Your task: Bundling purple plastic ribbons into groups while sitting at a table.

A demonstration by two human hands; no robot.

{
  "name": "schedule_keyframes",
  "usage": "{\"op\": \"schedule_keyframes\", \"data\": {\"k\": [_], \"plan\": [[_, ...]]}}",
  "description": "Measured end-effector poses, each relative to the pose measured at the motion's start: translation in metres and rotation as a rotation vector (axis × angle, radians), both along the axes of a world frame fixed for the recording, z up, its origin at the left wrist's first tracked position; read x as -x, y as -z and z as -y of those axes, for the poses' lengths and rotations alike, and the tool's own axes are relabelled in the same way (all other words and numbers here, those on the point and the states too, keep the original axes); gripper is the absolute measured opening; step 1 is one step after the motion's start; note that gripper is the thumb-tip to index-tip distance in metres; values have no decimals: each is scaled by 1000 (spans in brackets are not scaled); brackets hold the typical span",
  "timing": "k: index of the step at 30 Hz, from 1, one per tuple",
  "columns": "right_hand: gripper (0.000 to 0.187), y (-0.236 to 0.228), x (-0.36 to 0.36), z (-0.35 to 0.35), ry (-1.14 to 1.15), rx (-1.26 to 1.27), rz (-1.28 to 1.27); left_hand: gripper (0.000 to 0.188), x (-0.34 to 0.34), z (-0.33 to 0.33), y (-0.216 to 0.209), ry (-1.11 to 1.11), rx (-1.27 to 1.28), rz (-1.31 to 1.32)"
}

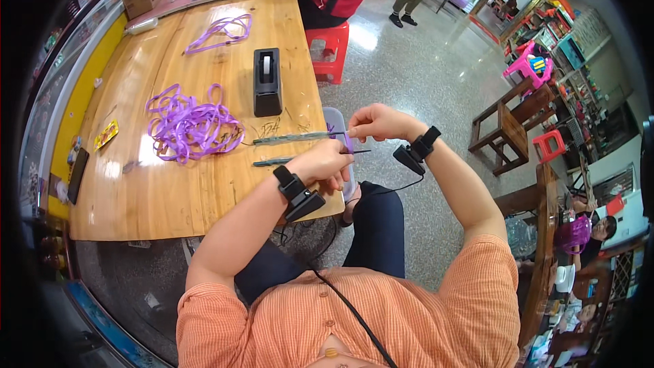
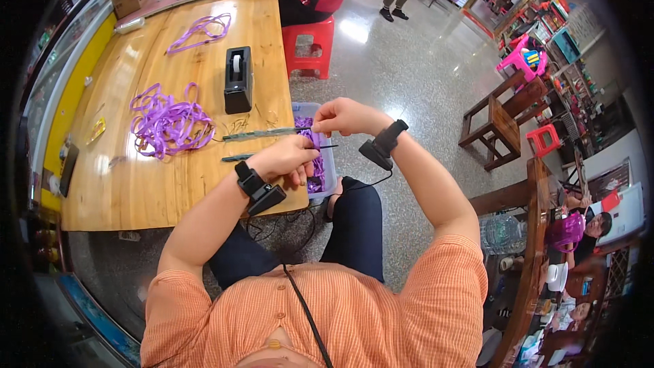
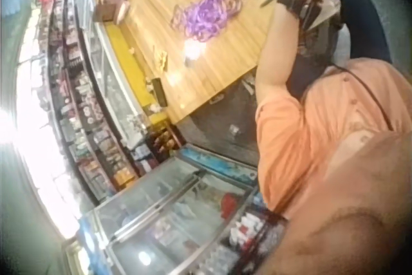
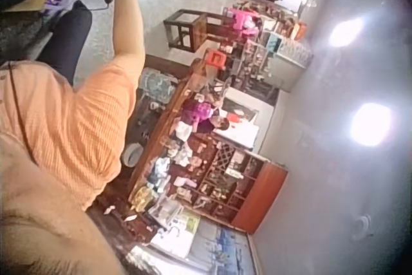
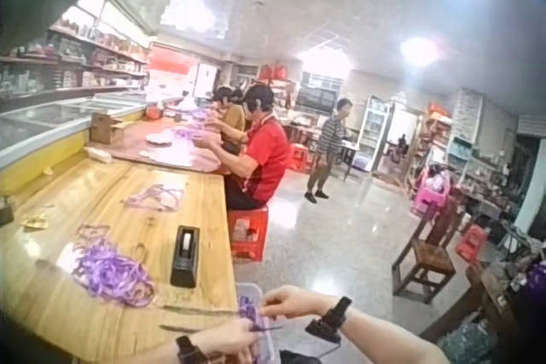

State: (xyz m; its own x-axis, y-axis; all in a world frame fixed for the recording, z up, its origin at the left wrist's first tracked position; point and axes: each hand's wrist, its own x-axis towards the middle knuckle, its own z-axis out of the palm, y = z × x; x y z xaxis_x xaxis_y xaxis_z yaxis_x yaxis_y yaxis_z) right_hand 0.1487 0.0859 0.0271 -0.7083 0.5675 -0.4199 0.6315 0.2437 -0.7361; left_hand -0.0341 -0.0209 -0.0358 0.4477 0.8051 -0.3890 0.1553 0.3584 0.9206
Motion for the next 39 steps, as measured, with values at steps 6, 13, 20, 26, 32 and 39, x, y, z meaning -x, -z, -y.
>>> {"op": "schedule_keyframes", "data": {"k": [6, 13, 20, 26, 32, 39], "plan": [[25, 14, -11, -13, -216, -180, 13, 21, -1, 1, -4, 10, 31, -18], [24, 8, -2, -16, -331, -273, 20, 21, -2, 3, -9, -2, 46, -29], [25, 6, 7, -15, -341, -439, 192, 23, -5, 4, -16, -13, 65, -54], [20, 7, -1, -7, -314, -718, 139, 24, -3, 6, -15, -43, 59, -31], [16, 11, 0, -10, -567, -743, -72, 22, -4, 1, -8, 3, 52, -58], [24, 23, 11, -9, -665, -754, -9, 21, -8, 2, -15, -11, 51, -69]]}}
